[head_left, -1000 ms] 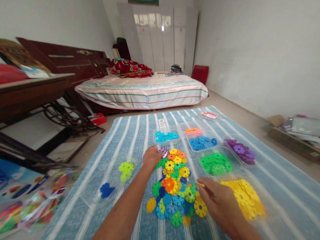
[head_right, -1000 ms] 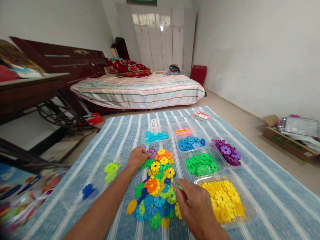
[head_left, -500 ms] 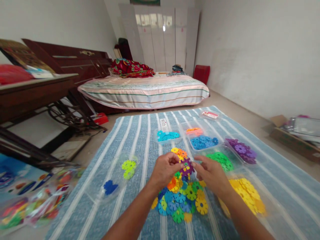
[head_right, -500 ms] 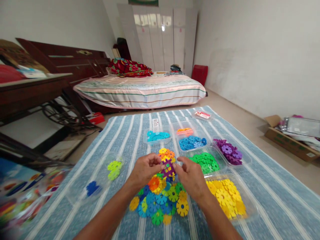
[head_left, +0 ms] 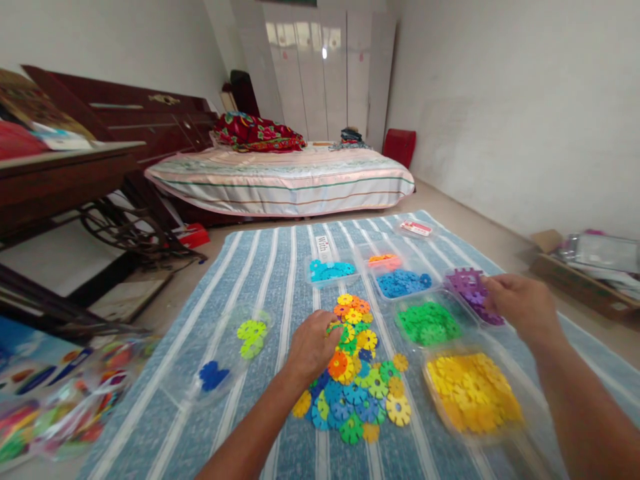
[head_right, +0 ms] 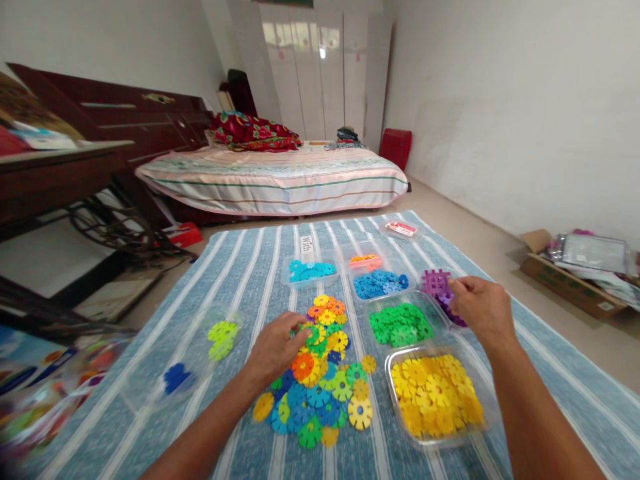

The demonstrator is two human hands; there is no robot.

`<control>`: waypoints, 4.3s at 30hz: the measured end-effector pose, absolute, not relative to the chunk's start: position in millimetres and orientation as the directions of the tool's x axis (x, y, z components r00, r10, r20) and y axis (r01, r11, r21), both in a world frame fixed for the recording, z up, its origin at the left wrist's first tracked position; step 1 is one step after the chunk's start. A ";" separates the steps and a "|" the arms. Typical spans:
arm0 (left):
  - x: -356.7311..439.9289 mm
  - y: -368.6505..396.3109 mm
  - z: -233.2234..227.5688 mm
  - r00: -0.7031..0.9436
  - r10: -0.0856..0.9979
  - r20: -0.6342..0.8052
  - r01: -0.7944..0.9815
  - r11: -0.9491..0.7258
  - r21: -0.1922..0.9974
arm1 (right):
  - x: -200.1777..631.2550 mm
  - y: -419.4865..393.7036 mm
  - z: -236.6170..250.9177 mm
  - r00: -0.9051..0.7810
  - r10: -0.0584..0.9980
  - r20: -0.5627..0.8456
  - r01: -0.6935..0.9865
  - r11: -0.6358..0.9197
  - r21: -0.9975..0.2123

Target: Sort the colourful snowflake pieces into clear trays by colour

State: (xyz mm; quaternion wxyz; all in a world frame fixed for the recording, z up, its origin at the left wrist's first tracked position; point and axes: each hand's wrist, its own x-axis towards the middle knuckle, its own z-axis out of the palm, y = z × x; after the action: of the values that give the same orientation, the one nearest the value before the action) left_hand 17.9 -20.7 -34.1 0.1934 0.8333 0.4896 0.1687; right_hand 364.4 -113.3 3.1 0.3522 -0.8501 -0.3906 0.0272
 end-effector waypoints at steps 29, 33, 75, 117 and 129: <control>-14.1 -26.4 -47.0 0.556 0.830 0.045 0.720 -0.508 0.472 | 158.9 -155.8 -93.9 0.133 0.732 0.668 0.869 0.238 -0.434; -10.7 -27.6 -49.2 0.571 0.818 0.073 0.718 -0.540 0.438 | 163.2 -153.0 -99.2 0.123 0.696 0.707 0.877 0.256 -0.405; 92.9 -15.9 -2.7 0.538 0.841 -0.047 0.562 -0.317 0.764 | 170.8 -145.1 -111.8 0.073 0.798 0.599 0.819 0.294 -0.492; 150.3 74.4 19.2 0.341 0.938 -0.068 0.607 -0.165 0.778 | 167.8 -142.5 -113.7 0.085 0.828 0.554 0.836 0.244 -0.492; 109.4 57.8 -6.8 0.495 0.810 -0.316 0.868 -0.440 0.232 | 169.0 -143.1 -110.1 0.064 0.847 0.528 0.835 0.245 -0.493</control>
State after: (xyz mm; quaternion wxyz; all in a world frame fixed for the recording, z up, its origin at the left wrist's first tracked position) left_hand 109.4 57.8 -6.8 0.1837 0.8447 0.4965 -0.0790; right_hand 169.0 -143.1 -110.1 0.3929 -0.6144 -0.6842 0.0075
